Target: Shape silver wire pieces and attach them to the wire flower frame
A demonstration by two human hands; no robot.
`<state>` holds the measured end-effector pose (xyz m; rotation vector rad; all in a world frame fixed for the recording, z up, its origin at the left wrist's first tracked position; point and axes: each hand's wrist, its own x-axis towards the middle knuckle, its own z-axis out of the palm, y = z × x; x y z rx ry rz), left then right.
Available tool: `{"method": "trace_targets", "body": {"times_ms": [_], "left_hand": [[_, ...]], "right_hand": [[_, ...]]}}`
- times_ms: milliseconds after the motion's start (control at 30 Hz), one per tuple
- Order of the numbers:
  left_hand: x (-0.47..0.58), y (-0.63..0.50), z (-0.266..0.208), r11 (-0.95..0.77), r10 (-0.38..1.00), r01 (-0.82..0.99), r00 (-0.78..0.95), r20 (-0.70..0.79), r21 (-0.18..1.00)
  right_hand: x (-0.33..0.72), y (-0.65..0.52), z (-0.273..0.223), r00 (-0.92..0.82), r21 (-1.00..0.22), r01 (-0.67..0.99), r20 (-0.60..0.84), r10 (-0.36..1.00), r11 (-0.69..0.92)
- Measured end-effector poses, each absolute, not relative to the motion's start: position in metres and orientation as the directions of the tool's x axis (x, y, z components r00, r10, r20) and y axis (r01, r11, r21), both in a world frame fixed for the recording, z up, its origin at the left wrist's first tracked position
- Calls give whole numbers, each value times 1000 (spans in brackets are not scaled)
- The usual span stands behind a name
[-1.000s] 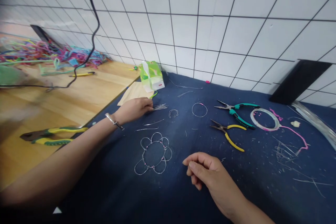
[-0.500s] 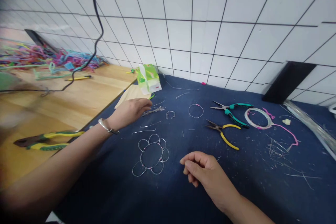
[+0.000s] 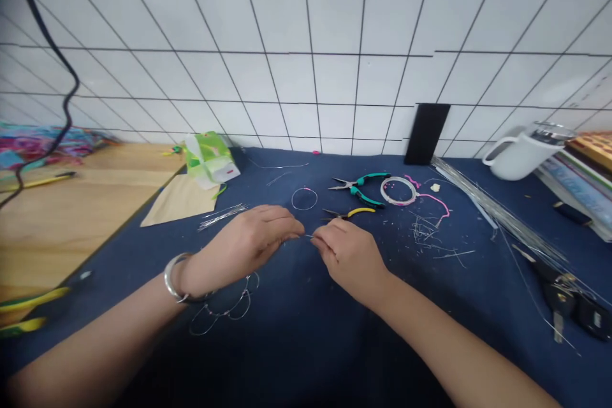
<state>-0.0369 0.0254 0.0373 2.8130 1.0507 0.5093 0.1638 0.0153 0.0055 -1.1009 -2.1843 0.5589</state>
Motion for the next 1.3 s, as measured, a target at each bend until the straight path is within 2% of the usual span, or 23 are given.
{"method": "trace_targets", "body": {"times_ms": [267, 400, 600, 700, 900, 1067, 1167, 1300], "left_hand": [[-59, 35, 28, -667, 744, 668, 621, 248, 328], [-60, 33, 31, -618, 786, 673, 544, 293, 407], [-40, 20, 22, -706, 689, 583, 698, 197, 403], [-41, 20, 19, -685, 708, 607, 685, 170, 403], [-49, 24, 24, -591, 777, 639, 615, 134, 492], [-50, 27, 21, -585, 782, 637, 607, 141, 502], [-50, 27, 19, -592, 781, 645, 608, 143, 484], [-50, 26, 18, -593, 782, 656, 608, 139, 467]], "right_hand": [[175, 22, 14, -426, -610, 569, 355, 832, 551], [172, 24, 8, -498, -581, 539, 365, 787, 610], [163, 20, -10, -593, -514, 490, 395, 701, 704], [163, 20, -8, -561, -552, 496, 386, 733, 670], [168, 25, 0, -432, -687, 480, 356, 829, 545], [170, 28, -4, -297, -754, 512, 294, 908, 412], [169, 28, -4, -304, -724, 527, 327, 895, 444], [168, 28, -6, -392, -601, 523, 460, 797, 604]]}}
